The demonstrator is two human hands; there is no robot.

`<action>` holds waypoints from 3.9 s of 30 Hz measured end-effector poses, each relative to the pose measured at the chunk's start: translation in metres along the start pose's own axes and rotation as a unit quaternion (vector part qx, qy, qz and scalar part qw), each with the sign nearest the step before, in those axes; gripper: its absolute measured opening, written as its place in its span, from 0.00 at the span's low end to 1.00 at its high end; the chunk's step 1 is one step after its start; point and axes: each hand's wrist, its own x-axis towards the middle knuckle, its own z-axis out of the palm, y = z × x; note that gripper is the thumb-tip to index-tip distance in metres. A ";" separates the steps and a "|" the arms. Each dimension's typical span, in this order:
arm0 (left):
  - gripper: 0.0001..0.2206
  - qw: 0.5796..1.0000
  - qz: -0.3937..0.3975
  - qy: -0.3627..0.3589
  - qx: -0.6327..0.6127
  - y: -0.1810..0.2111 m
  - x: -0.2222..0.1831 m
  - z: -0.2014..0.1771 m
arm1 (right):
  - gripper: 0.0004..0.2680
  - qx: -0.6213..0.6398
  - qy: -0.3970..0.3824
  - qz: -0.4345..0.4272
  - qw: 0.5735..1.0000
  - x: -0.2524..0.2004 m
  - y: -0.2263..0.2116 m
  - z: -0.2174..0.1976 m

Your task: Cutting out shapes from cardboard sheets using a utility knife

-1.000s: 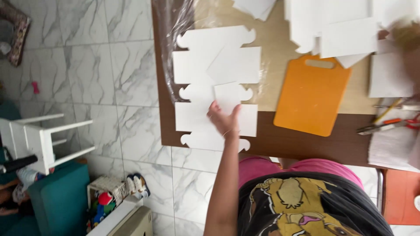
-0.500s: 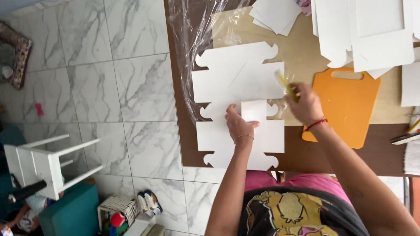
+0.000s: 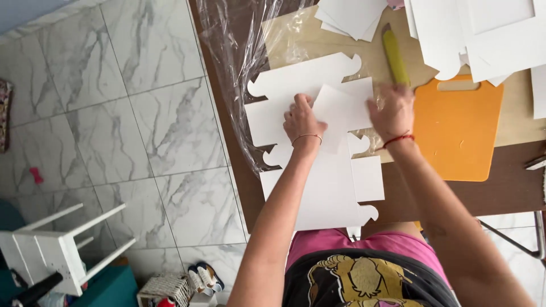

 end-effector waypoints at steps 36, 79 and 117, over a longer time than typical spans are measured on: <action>0.26 0.962 -0.017 0.205 -0.180 -0.142 -0.029 -0.006 | 0.17 0.241 -0.039 0.065 0.967 -0.015 -0.047 -0.042; 0.26 0.932 -0.103 0.181 -0.296 -0.152 -0.003 -0.005 | 0.20 0.422 -0.207 0.222 0.855 -0.051 -0.050 -0.099; 0.26 0.787 -0.192 -0.064 -0.583 -0.087 -0.056 -0.075 | 0.17 0.514 -0.097 0.252 0.815 -0.058 -0.032 -0.083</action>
